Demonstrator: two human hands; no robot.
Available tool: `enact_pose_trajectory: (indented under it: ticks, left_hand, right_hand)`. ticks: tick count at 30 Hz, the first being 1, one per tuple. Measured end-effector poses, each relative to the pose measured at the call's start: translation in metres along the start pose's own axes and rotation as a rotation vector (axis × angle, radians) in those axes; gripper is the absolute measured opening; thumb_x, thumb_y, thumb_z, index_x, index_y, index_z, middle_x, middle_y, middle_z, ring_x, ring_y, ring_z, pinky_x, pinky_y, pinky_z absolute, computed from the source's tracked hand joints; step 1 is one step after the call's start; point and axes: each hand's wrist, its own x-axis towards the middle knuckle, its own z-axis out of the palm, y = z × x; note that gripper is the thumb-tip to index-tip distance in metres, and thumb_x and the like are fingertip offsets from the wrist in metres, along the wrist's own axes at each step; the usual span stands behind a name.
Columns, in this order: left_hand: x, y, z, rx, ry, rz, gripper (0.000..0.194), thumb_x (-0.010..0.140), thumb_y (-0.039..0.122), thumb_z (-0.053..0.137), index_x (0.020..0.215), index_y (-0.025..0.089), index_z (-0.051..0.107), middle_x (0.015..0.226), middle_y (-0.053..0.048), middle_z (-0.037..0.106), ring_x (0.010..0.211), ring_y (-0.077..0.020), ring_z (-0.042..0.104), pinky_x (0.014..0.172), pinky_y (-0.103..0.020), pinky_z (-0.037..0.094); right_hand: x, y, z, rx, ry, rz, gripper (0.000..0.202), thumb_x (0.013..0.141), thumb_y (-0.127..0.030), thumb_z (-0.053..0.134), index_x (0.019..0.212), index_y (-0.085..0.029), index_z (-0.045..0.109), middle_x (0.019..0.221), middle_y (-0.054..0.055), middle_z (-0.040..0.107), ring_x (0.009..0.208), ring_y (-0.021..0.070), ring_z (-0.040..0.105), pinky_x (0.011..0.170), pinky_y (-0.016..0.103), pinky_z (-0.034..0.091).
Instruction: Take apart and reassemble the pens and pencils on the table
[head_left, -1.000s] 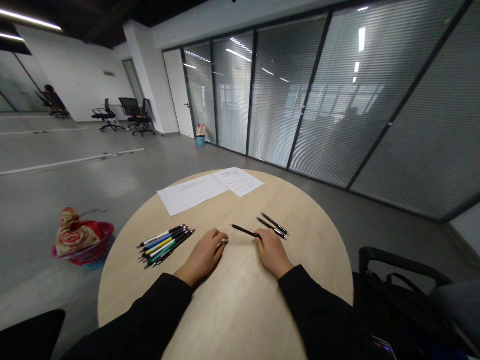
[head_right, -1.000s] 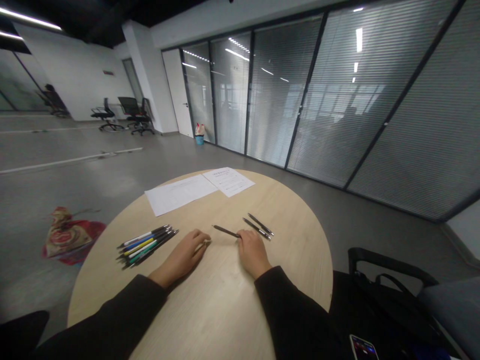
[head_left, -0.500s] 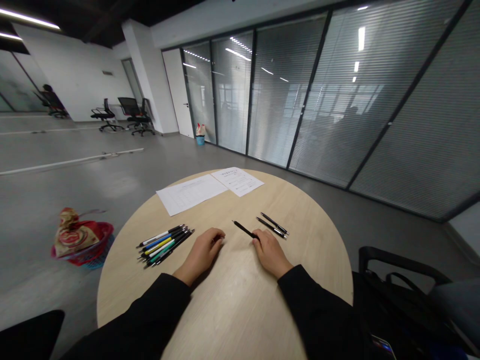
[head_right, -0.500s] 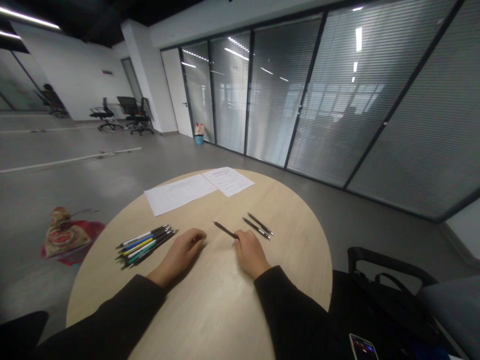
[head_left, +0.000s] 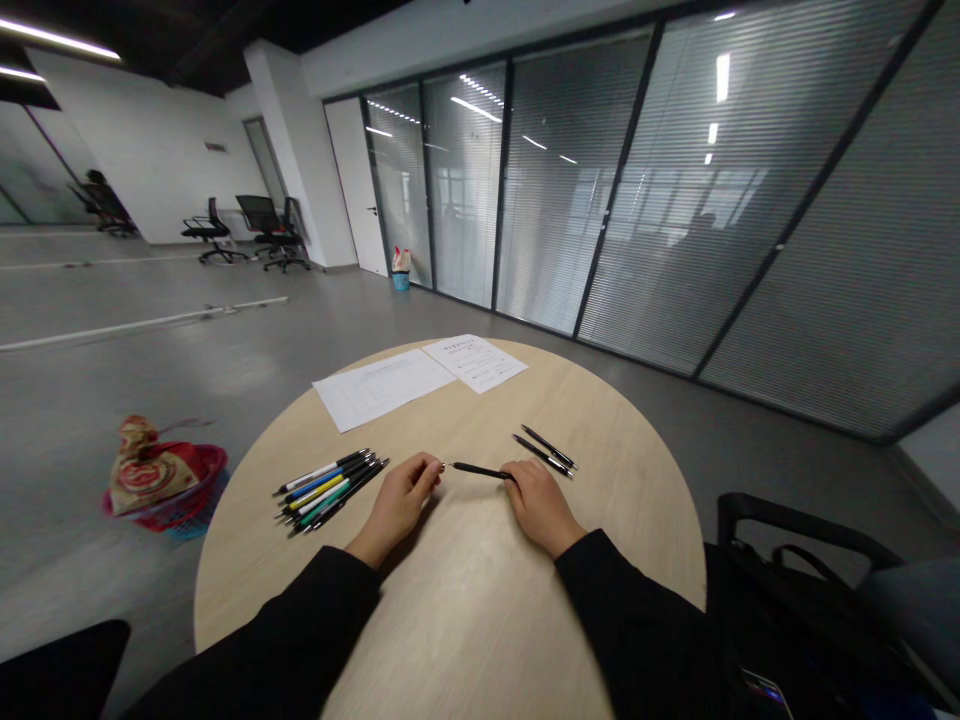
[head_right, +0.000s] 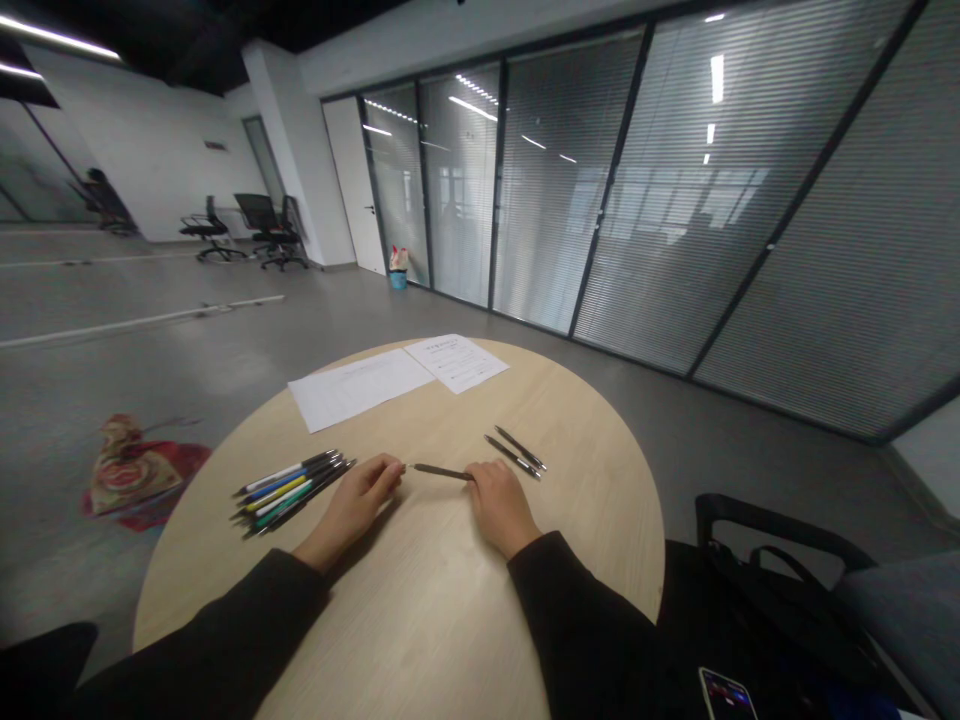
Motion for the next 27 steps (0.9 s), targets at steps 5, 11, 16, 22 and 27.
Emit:
enact_pose_trajectory:
  ticks: [5, 11, 16, 22, 27]
  left_hand:
    - [0.0, -0.0012, -0.0003, 0.078, 0.011, 0.005, 0.043, 0.094, 0.051, 0.044, 0.069, 0.019, 0.059, 0.058, 0.002, 0.054, 0.057, -0.0164, 0.051, 0.058, -0.027, 0.039]
    - [-0.0001, -0.0046, 0.0005, 0.118, -0.009, 0.009, 0.045, 0.094, 0.052, 0.043, 0.07, 0.019, 0.061, 0.059, 0.002, 0.056, 0.057, -0.0168, 0.052, 0.059, -0.028, 0.039]
    - [-0.0003, -0.006, 0.0018, 0.154, -0.032, 0.029, 0.045, 0.095, 0.051, 0.042, 0.067, 0.019, 0.06, 0.059, 0.001, 0.057, 0.058, -0.0168, 0.052, 0.059, -0.028, 0.037]
    - [-0.0002, -0.0086, 0.0032, 0.162, -0.042, 0.034, 0.047, 0.096, 0.051, 0.042, 0.064, 0.019, 0.056, 0.058, 0.002, 0.055, 0.058, -0.0163, 0.051, 0.059, -0.028, 0.037]
    - [-0.0003, -0.0065, 0.0024, 0.071, -0.068, 0.056, 0.036, 0.094, 0.048, 0.048, 0.073, 0.019, 0.058, 0.064, 0.002, 0.056, 0.063, -0.0167, 0.052, 0.062, -0.028, 0.04]
  right_hand:
    - [-0.0001, -0.0012, -0.0011, -0.011, 0.006, -0.015, 0.018, 0.096, -0.011, 0.05, 0.104, -0.018, 0.066, 0.098, 0.008, 0.07, 0.098, 0.0233, 0.058, 0.091, 0.037, 0.046]
    - [0.0004, -0.003, -0.0012, -0.02, -0.005, -0.034, 0.018, 0.097, -0.012, 0.051, 0.104, -0.018, 0.066, 0.098, 0.008, 0.07, 0.097, 0.0234, 0.057, 0.092, 0.037, 0.045]
    - [0.0004, -0.0066, -0.0025, -0.027, -0.011, -0.041, 0.018, 0.096, -0.011, 0.052, 0.104, -0.018, 0.067, 0.098, 0.008, 0.07, 0.097, 0.0236, 0.057, 0.091, 0.037, 0.045]
    - [0.0002, -0.0072, -0.0004, -0.054, -0.019, -0.068, 0.019, 0.097, -0.011, 0.051, 0.105, -0.018, 0.067, 0.099, 0.008, 0.07, 0.096, 0.0227, 0.057, 0.091, 0.036, 0.045]
    - [0.0, -0.0033, 0.0018, -0.032, -0.007, -0.066, 0.019, 0.097, -0.012, 0.052, 0.105, -0.019, 0.067, 0.098, 0.008, 0.07, 0.096, 0.0234, 0.057, 0.091, 0.036, 0.044]
